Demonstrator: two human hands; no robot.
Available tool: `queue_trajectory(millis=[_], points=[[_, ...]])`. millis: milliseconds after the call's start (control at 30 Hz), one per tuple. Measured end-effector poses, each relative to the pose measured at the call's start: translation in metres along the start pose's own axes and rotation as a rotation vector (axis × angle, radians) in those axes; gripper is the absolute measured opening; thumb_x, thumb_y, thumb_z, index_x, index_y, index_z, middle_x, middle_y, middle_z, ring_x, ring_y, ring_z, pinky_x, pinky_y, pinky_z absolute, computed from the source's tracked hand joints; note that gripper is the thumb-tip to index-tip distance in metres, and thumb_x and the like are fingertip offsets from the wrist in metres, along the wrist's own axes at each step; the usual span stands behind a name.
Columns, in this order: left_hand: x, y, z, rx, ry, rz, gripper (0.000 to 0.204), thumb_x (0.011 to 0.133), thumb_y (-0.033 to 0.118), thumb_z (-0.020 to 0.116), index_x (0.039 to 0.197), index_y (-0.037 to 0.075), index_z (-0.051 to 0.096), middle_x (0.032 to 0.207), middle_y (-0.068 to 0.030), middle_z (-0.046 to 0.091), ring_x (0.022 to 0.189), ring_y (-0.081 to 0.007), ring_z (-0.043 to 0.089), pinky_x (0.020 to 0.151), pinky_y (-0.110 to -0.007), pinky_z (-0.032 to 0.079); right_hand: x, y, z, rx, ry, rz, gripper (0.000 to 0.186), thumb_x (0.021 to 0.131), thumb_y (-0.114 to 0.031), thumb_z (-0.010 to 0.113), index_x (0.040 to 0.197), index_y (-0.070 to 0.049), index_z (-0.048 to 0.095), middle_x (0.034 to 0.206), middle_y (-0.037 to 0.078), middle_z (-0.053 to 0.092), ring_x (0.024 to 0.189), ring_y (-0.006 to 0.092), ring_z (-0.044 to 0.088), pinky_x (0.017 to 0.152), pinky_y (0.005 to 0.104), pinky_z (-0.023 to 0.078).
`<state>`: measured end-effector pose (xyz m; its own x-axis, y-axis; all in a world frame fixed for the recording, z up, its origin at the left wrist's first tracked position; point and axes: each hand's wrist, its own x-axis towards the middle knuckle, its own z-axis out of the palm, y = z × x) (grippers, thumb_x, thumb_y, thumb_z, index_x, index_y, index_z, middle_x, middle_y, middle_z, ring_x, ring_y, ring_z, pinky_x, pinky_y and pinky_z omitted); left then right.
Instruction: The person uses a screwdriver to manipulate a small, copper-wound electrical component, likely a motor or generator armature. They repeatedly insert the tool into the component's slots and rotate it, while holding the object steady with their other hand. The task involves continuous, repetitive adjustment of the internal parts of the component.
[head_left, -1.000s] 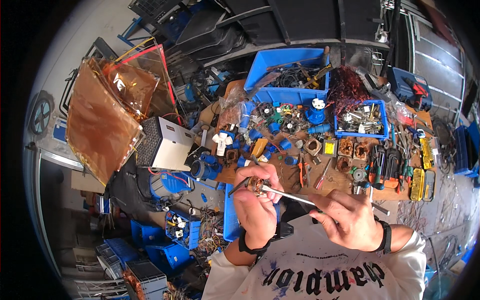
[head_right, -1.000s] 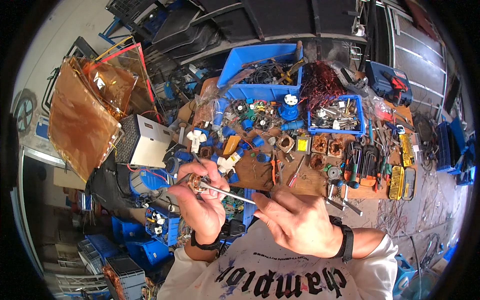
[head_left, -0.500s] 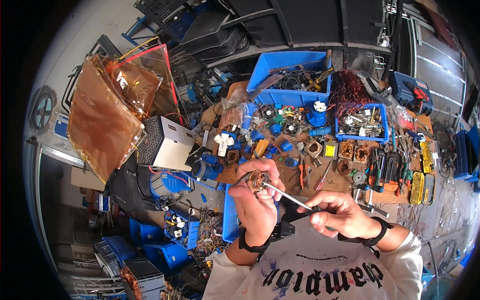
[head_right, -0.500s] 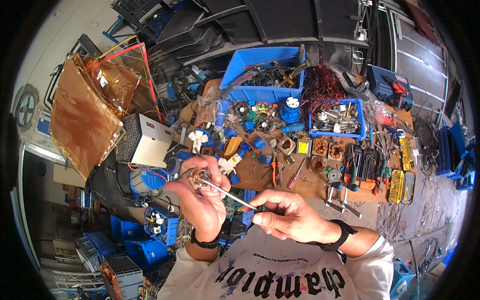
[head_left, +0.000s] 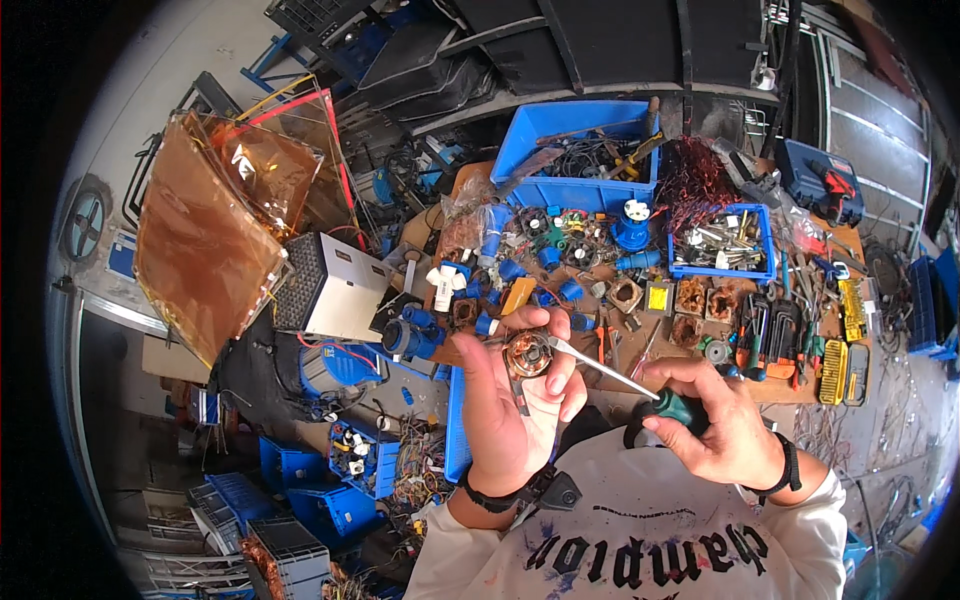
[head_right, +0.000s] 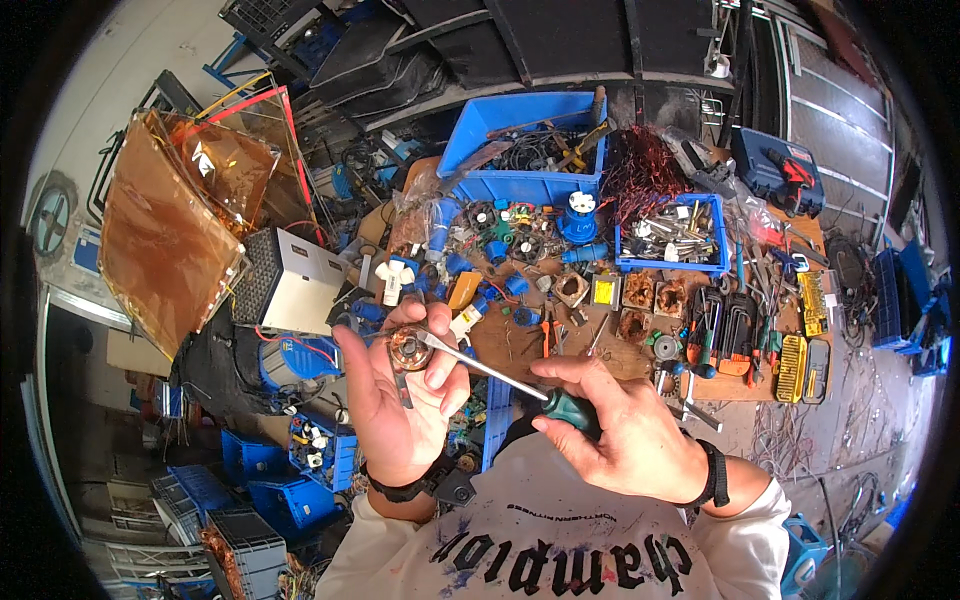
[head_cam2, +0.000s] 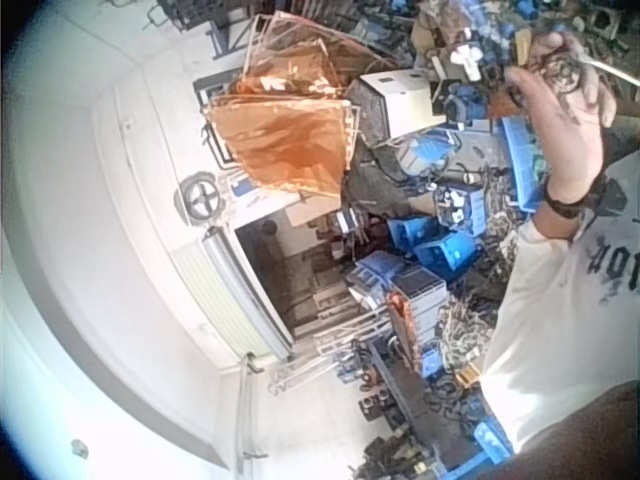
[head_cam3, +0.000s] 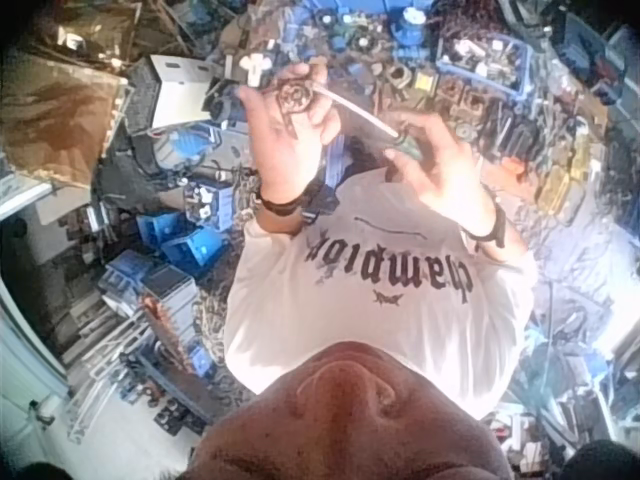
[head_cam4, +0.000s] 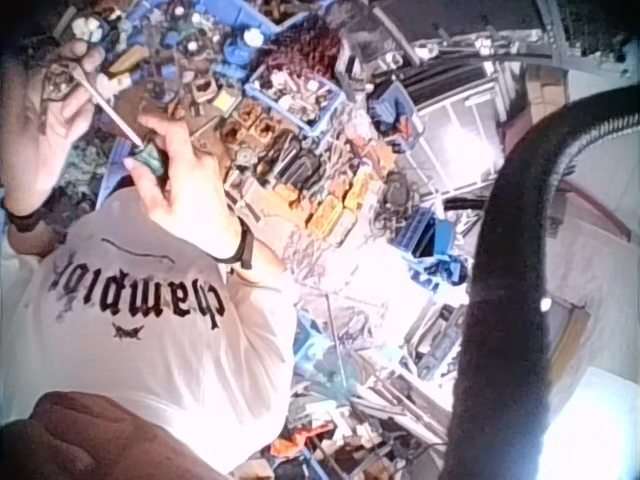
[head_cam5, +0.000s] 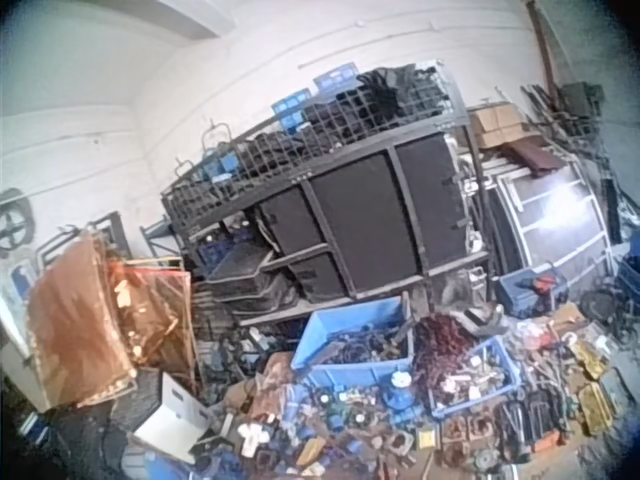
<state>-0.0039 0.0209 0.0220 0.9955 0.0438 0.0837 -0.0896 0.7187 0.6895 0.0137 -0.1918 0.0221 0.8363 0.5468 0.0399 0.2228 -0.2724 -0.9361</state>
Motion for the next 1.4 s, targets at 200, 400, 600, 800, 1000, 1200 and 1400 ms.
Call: queue_trajectory(millis=[200, 400, 600, 800, 1000, 1200, 1400], points=[[0.0, 0.0, 0.004, -0.032, -0.02, -0.075, 0.063, 0.095, 0.061, 0.028, 0.115, 0.005, 0.049, 0.107, -0.0108, 0.048, 0.066, -0.01, 0.046, 0.05, -0.025, 0.041, 0.0, 0.01, -0.004, -0.041, 0.053, -0.288, 0.029, 0.081, -0.011, 0.069, 0.109, -0.004, 0.063, 0.084, 0.012, 0.064, 0.066, 0.0273, 0.064, 0.057, 0.0342, 0.051], [-0.003, -0.002, 0.005, 0.043, -0.008, -0.043, 0.063, 0.095, 0.06, 0.029, 0.116, 0.005, 0.048, 0.107, -0.0121, 0.048, 0.066, -0.0098, 0.047, 0.051, -0.026, 0.042, -0.001, 0.004, -0.009, -0.095, 0.026, -0.258, 0.031, 0.081, -0.012, 0.069, 0.111, -0.007, 0.064, 0.08, 0.012, 0.062, 0.065, 0.0287, 0.062, 0.057, 0.0354, 0.05], [-0.007, -0.007, 0.007, 0.203, -0.015, 0.029, 0.063, 0.095, 0.06, 0.029, 0.118, 0.003, 0.044, 0.108, -0.013, 0.047, 0.068, -0.0094, 0.045, 0.055, -0.026, 0.042, -0.005, 0.002, -0.01, -0.161, 0.052, -0.28, 0.032, 0.08, -0.013, 0.07, 0.11, -0.008, 0.065, 0.078, 0.01, 0.061, 0.061, 0.0264, 0.061, 0.054, 0.0352, 0.049], [-0.01, -0.007, 0.011, 0.38, -0.026, 0.104, 0.062, 0.093, 0.059, 0.038, 0.117, 0.002, 0.043, 0.108, -0.0114, 0.046, 0.069, -0.008, 0.043, 0.059, -0.024, 0.04, -0.011, -0.002, -0.008, -0.357, 0.141, -0.328, 0.033, 0.077, -0.012, 0.072, 0.109, -0.009, 0.066, 0.075, 0.007, 0.058, 0.057, 0.0206, 0.058, 0.05, 0.0327, 0.047], [-0.011, -0.008, 0.013, 0.512, -0.033, 0.211, 0.051, 0.092, 0.049, 0.052, 0.112, 0.003, 0.043, 0.104, -0.0088, 0.045, 0.07, -0.006, 0.039, 0.06, -0.021, 0.036, -0.011, 0.004, 0.006, -0.303, 0.183, -0.374, 0.031, 0.077, -0.012, 0.071, 0.108, -0.006, 0.066, 0.078, 0.007, 0.061, 0.059, 0.0205, 0.059, 0.048, 0.0323, 0.047], [-0.011, -0.015, 0.01, 0.562, -0.01, 0.304, 0.04, 0.09, 0.033, 0.062, 0.111, 0.005, 0.043, 0.101, -0.007, 0.045, 0.074, -0.0078, 0.042, 0.064, -0.02, 0.037, -0.007, 0.016, 0.015, 0.067, 0.1, -0.323, 0.031, 0.078, -0.007, 0.074, 0.107, -0.002, 0.066, 0.088, 0.011, 0.067, 0.068, 0.0204, 0.064, 0.059, 0.0292, 0.05], [-0.007, -0.018, 0.004, 0.664, 0.074, 0.29, 0.039, 0.083, 0.007, 0.07, 0.111, 0.004, 0.044, 0.102, -0.0052, 0.046, 0.084, -0.0105, 0.046, 0.078, -0.023, 0.039, -0.005, 0.029, 0.025, 0.215, 0.092, -0.244, 0.028, 0.079, -0.006, 0.073, 0.106, 0.0, 0.066, 0.089, 0.013, 0.068, 0.072, 0.0169, 0.064, 0.061, 0.0279, 0.05]])
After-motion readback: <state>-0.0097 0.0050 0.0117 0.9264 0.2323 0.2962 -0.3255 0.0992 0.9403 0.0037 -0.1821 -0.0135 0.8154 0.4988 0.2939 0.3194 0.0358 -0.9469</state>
